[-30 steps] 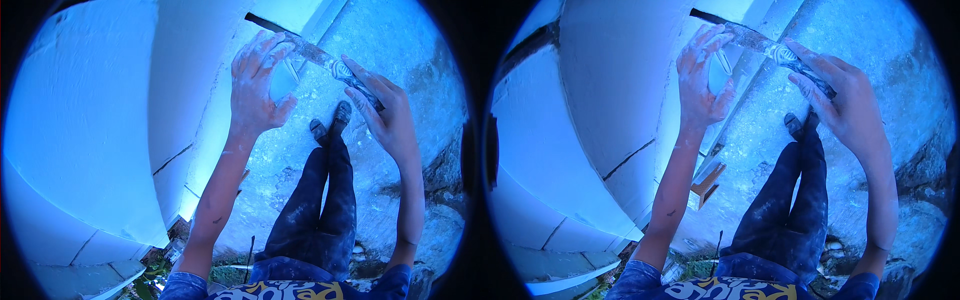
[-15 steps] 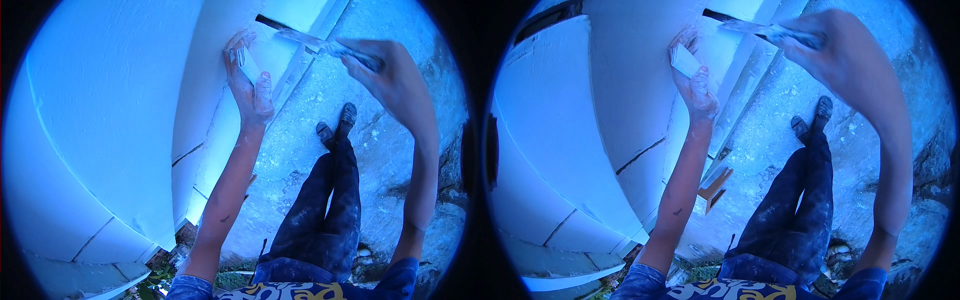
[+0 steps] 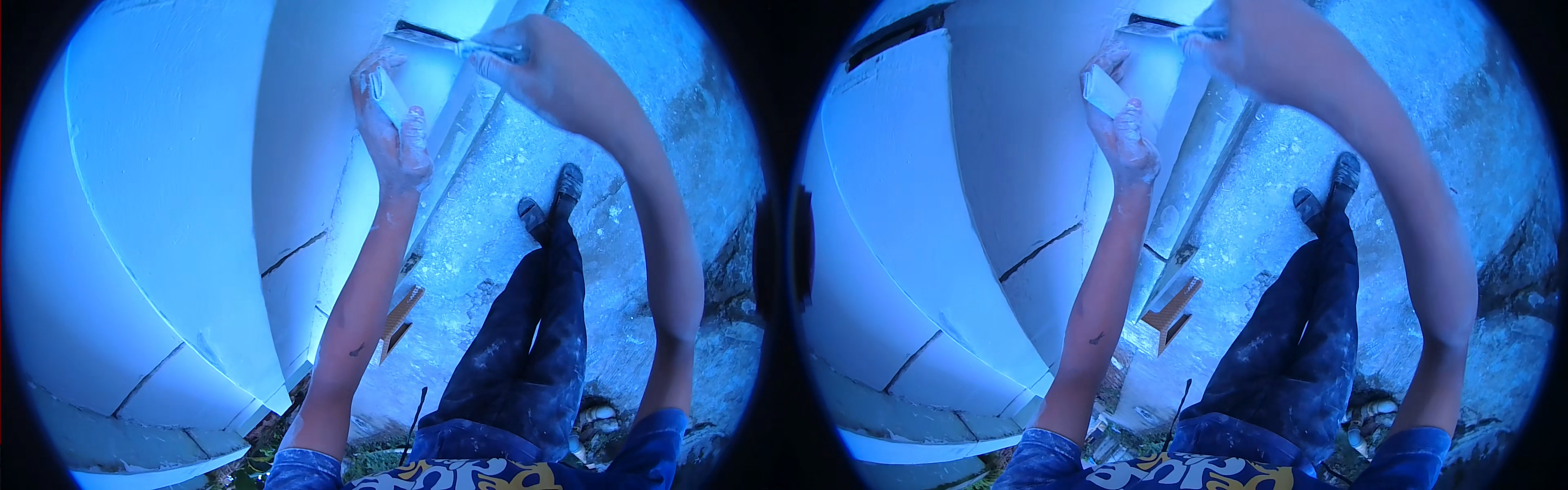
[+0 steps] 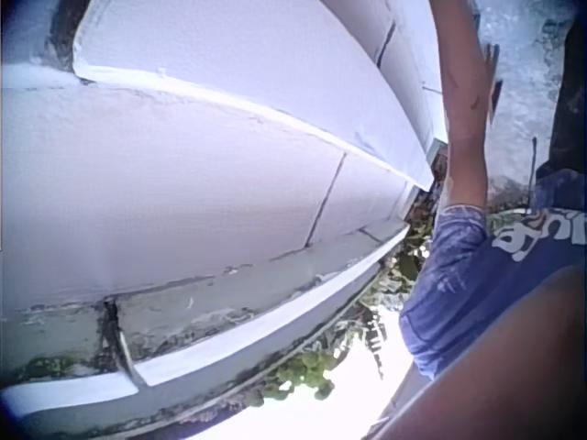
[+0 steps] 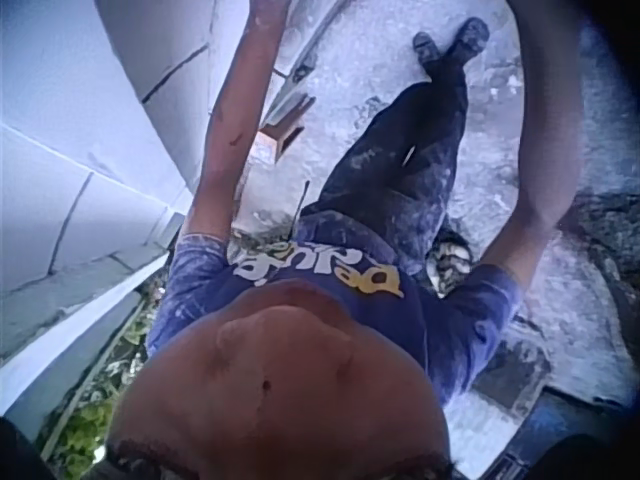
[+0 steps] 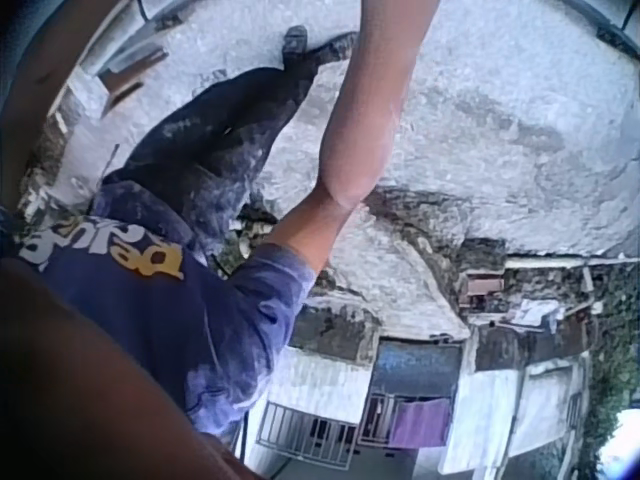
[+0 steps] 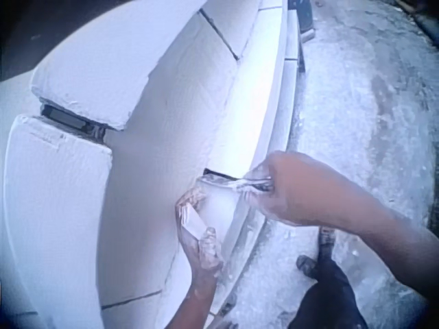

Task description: Apply plaster or filler to wall cracks and smooth with a spatula and sponge.

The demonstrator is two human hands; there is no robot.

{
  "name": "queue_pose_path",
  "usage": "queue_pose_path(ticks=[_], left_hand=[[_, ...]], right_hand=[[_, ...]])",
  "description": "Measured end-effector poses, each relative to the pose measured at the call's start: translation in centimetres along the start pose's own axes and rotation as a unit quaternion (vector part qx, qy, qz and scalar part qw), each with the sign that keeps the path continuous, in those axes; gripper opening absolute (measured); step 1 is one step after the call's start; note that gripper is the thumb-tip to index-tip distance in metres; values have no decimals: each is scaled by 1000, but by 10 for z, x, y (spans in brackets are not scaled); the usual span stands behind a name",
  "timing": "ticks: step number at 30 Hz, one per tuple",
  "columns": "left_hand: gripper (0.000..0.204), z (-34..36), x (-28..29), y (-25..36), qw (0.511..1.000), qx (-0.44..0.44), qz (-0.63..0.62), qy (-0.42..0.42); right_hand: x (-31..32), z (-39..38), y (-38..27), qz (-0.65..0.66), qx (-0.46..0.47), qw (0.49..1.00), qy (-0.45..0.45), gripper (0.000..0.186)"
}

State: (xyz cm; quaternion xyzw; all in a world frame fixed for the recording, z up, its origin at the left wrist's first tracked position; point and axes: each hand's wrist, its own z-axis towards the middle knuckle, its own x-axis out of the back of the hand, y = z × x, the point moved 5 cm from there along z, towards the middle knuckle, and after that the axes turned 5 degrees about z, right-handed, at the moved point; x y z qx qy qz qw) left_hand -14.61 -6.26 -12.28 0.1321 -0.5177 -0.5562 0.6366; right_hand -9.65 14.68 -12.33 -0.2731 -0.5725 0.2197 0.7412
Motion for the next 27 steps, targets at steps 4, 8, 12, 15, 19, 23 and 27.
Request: queue_pose_path(ticks=[4,8,12,15,19,23,27], left_hand=[[58,-2,3,0,1000,-1,18,-12],[56,-2,0,-1,1000,-21,-1,-11],[56,-1,-3,-5,1000,-12,-22,-10],[59,-3,-2,-5,999,24,-17,-26],[62,-2,-2,-4,999,4,-10,-41],[62,-2,-5,-4,999,-5,3,-54],[61,0,-4,-5,998,-16,25,-61]], right_hand=[[3,-6,26,215,-19,963,-164,52],[-8,-34,44,382,-120,890,-217,49],[-37,-15,36,347,-17,932,-105,44],[-32,-28,30,365,-66,920,-125,39],[-37,-92,27,421,-189,886,-45,36],[-53,-93,33,363,-171,916,-10,48],[-53,-85,21,463,-141,874,44,37]])
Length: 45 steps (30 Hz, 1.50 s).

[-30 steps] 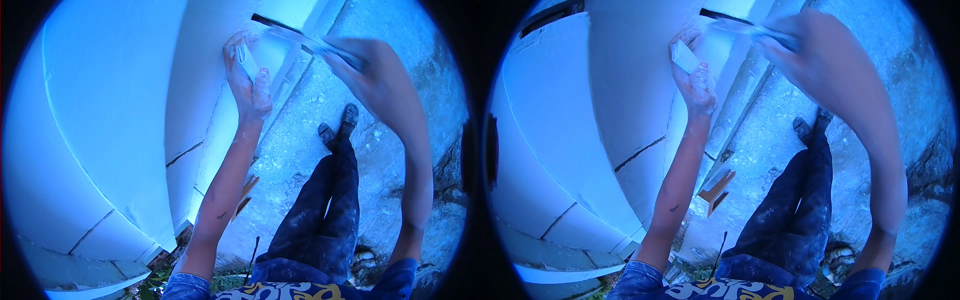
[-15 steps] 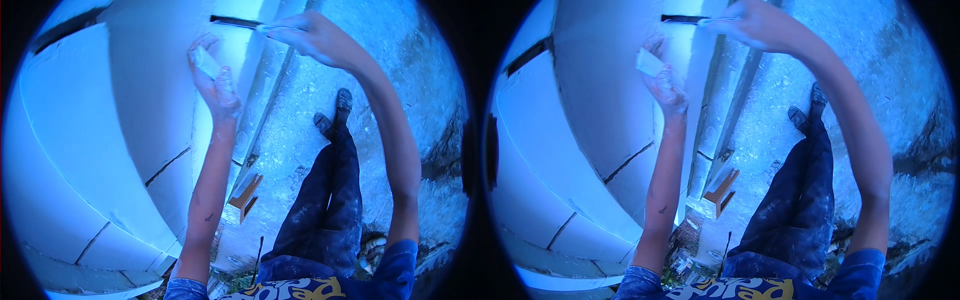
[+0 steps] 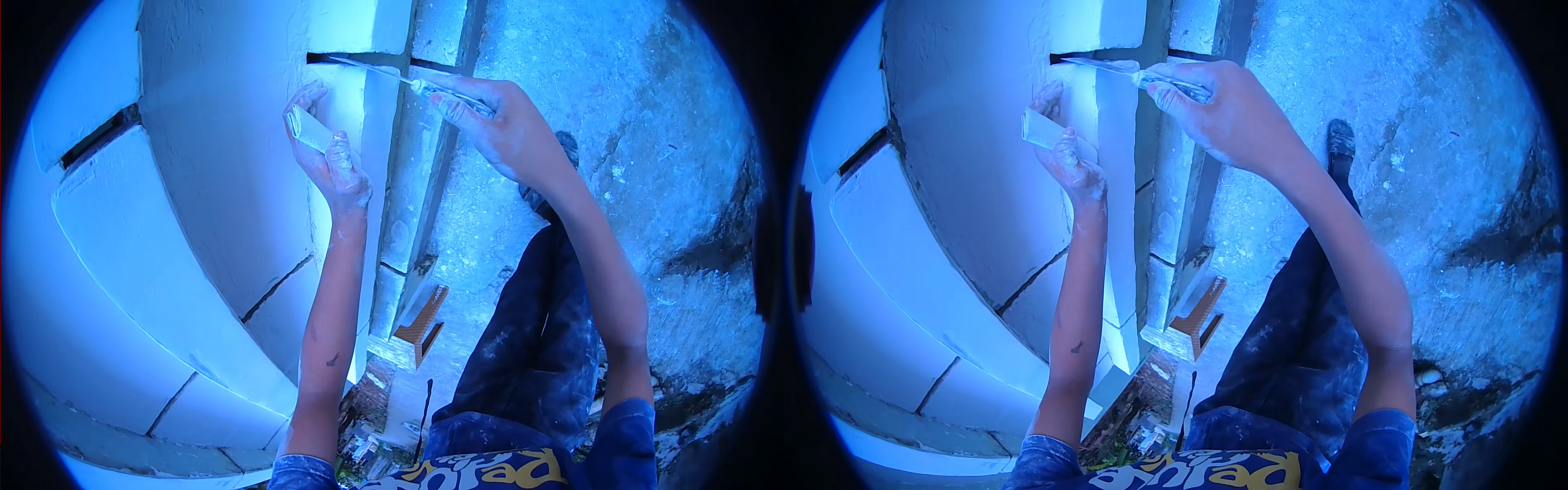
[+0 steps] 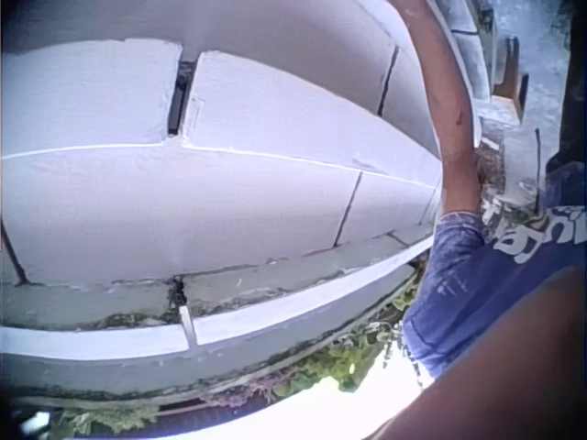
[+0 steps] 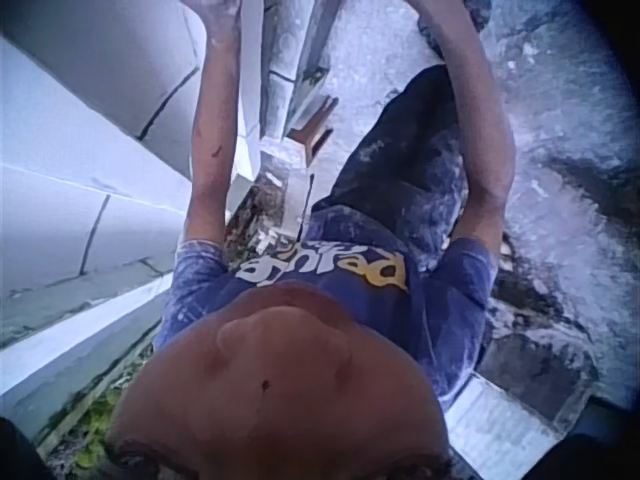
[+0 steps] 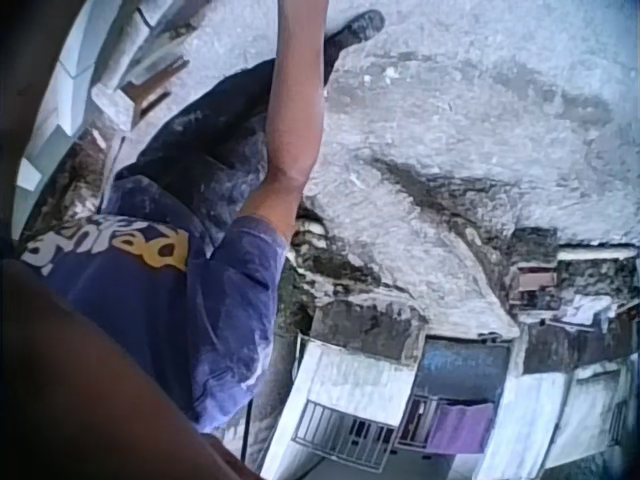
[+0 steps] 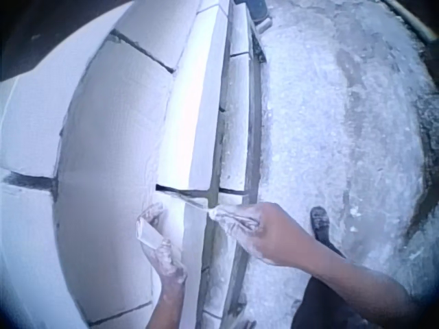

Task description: Apply plaster or filler to wall cracks and smooth with a spatula and sponge.

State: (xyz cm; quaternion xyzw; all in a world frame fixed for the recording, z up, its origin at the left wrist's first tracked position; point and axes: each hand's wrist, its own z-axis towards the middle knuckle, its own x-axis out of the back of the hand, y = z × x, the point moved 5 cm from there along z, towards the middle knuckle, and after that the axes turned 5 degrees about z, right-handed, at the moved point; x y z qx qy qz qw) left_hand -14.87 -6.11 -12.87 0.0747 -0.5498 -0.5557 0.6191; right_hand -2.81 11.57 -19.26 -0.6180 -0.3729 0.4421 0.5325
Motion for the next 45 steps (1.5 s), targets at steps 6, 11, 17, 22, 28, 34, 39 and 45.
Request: queue_pose_path(ticks=[6,11,17,22,28,34,39,45], left_hand=[[59,-4,-1,5,1000,12,10,-6],[59,-2,0,5,1000,14,12,-8],[60,-4,1,6,1000,21,-2,-6],[61,-3,0,6,1000,7,12,-3],[61,-4,1,7,1000,-3,14,2],[64,-2,-2,6,1000,-5,11,6],[65,-2,-2,8,1000,1,6,5],[62,-1,-2,8,1000,0,14,-6]], right_hand=[[6,1,9,7,-178,980,-86,39],[-1,-4,20,42,-40,998,-7,44],[-4,-9,1,-12,-15,1000,19,39],[2,-7,32,36,-117,992,-33,43],[-7,-24,73,80,-140,987,-4,46],[-12,-49,83,57,-143,986,58,42],[-22,-72,64,270,-252,927,73,43],[-45,-53,58,282,-274,916,85,41]])
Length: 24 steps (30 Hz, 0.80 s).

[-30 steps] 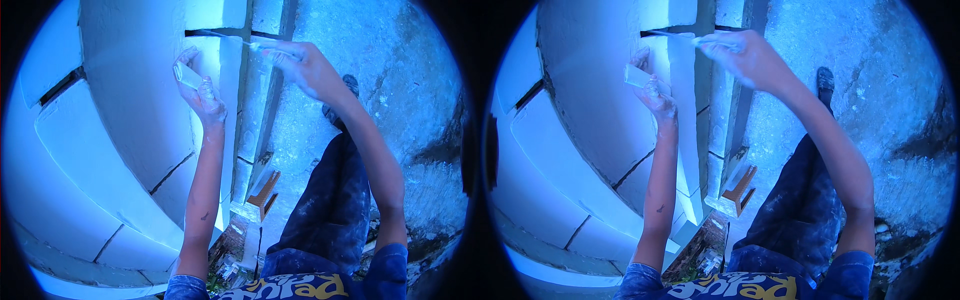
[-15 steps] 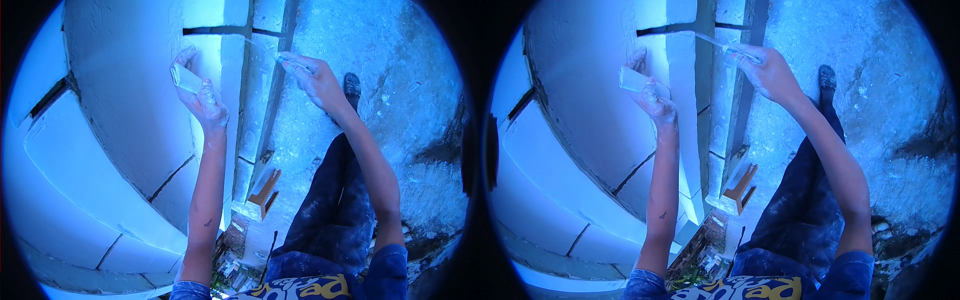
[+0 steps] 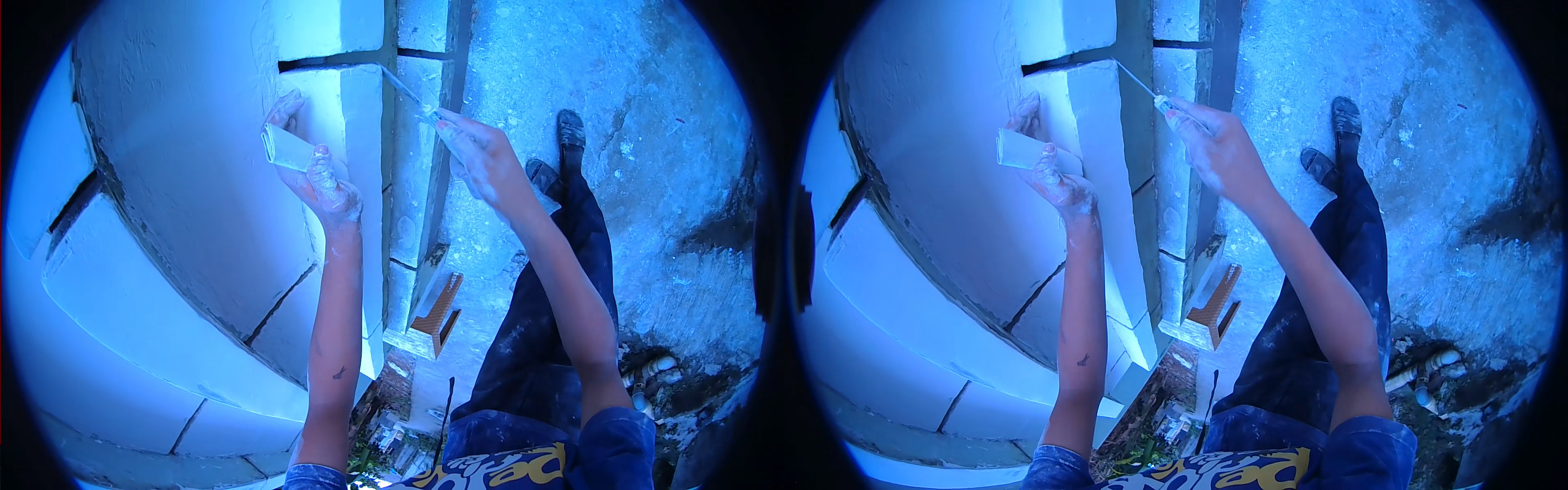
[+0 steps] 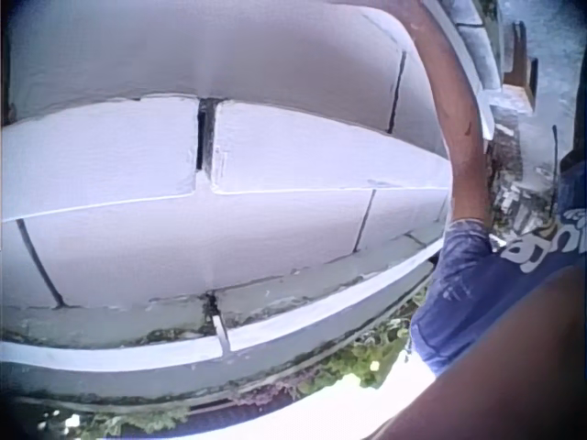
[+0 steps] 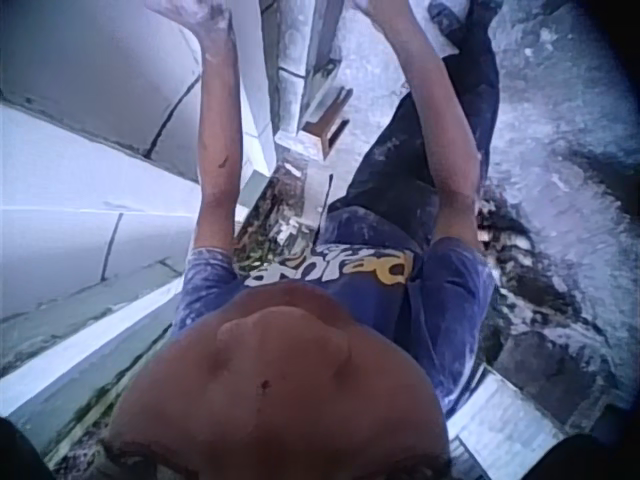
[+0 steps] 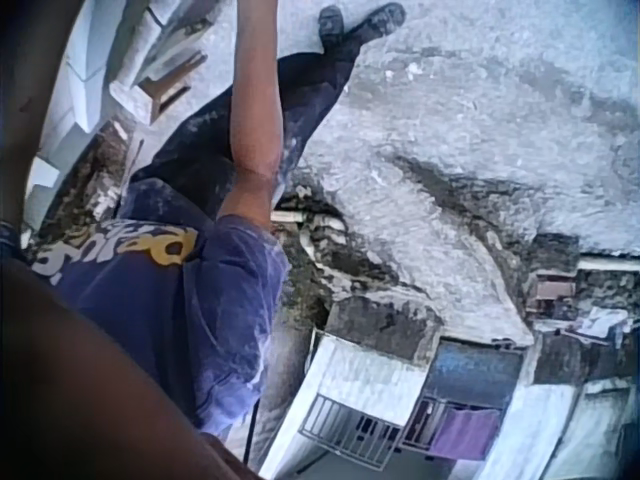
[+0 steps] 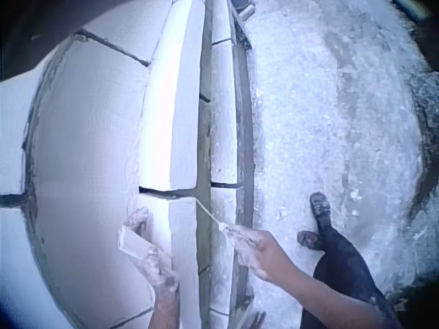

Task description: Apply plaster or filler to wall cracks and smooth with a spatula and sponge.

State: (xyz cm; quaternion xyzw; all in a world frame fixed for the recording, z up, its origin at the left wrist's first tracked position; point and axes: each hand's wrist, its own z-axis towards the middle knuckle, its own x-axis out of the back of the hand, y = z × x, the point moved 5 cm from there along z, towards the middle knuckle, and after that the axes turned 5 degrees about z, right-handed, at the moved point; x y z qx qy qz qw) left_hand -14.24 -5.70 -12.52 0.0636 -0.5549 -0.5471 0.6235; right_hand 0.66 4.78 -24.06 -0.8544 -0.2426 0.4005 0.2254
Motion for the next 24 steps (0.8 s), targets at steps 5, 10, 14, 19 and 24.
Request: queue_pose_path(ticks=[5,10,14,19,24], left_hand=[[61,1,0,7,1000,-9,-10,-23],[59,3,0,10,999,-17,14,-37],[58,4,-4,7,997,-38,41,-47],[58,-18,38,-19,982,-26,180,-46],[60,1,0,7,995,-13,88,-42]], right_hand=[[7,1,15,88,-32,995,-36,39],[24,3,13,94,-23,990,102,38],[16,5,40,225,43,967,111,41],[-37,-12,28,256,-73,960,-92,40],[-8,-20,2,-8,98,993,60,40]])
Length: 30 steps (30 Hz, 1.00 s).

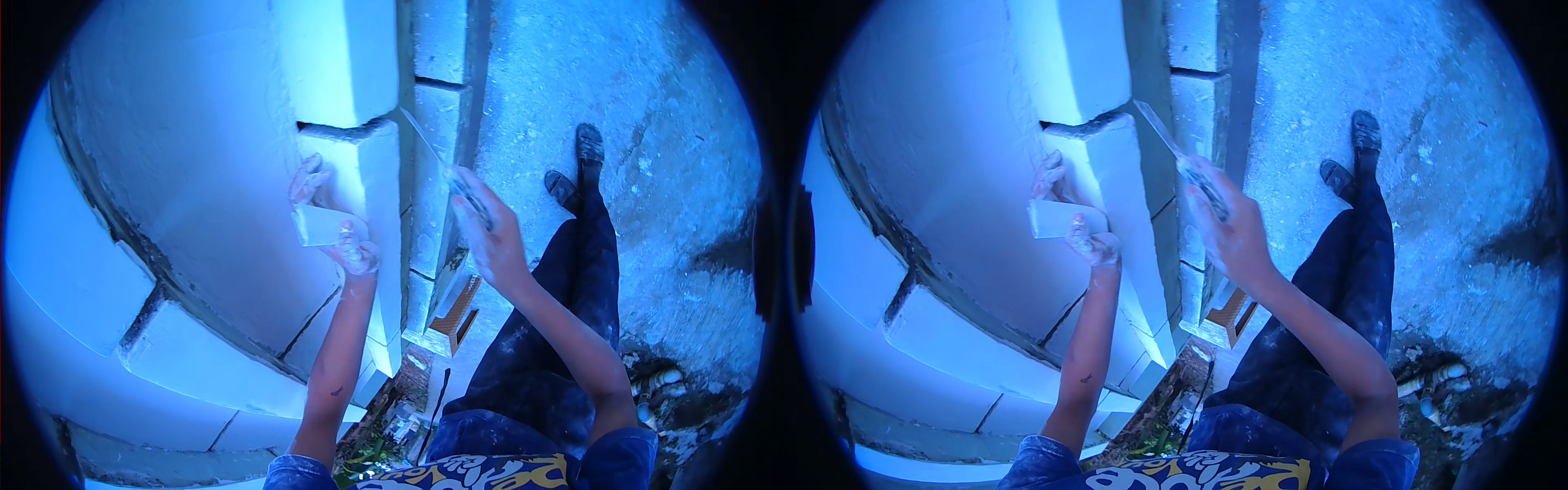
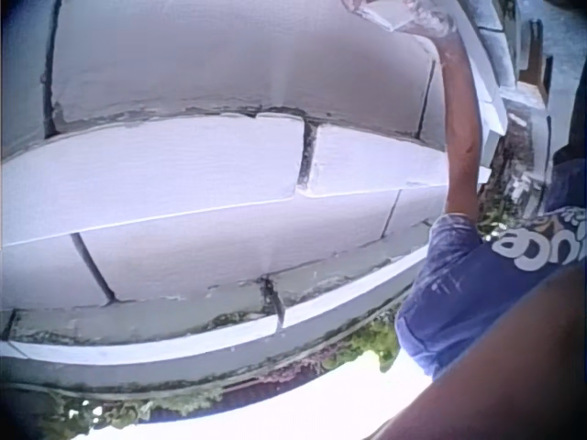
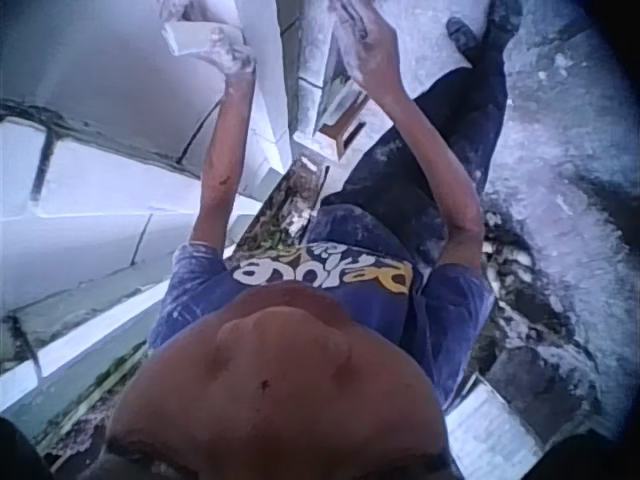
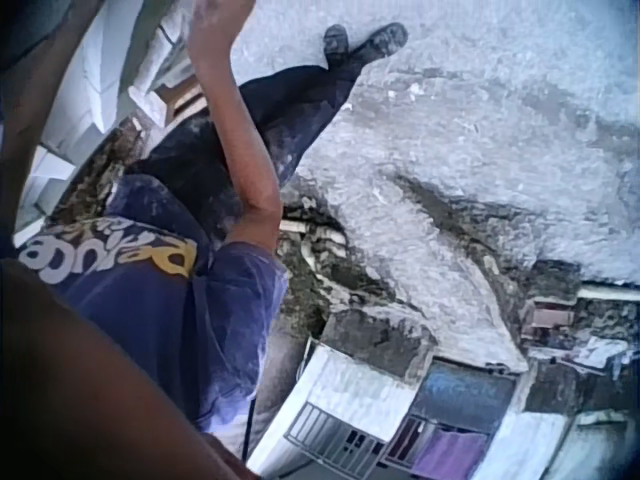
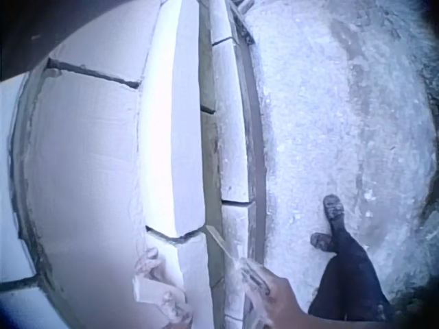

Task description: Apply plaster or filler to wall cracks and smooth with a spatula and sponge.

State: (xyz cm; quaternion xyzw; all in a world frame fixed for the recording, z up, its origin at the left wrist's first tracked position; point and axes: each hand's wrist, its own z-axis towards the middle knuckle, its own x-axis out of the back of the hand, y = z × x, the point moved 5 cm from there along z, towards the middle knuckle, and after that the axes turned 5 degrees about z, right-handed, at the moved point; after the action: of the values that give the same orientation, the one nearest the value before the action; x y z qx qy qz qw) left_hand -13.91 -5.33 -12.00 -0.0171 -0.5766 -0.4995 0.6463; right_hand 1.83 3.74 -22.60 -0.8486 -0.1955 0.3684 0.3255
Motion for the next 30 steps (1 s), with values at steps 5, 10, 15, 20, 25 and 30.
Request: queue_pose_path(ticks=[5,10,15,20,25,30], left_hand=[[61,1,2,-1,1000,13,-8,20],[63,-3,6,-4,998,42,-39,41],[66,-5,9,-9,991,66,-101,58],[60,-16,10,-21,975,121,-151,111],[62,-29,10,-35,958,153,-188,153],[54,-20,11,-25,941,131,-253,179]], right_hand=[[17,-6,-56,-139,15,989,-57,47],[6,-7,-108,-345,184,911,-133,56],[-8,-14,-156,-469,150,852,-177,55],[-38,-25,-175,-555,173,796,-168,55],[-54,-43,-184,-558,157,801,-148,52],[-52,-38,-164,-497,245,819,-145,47]])
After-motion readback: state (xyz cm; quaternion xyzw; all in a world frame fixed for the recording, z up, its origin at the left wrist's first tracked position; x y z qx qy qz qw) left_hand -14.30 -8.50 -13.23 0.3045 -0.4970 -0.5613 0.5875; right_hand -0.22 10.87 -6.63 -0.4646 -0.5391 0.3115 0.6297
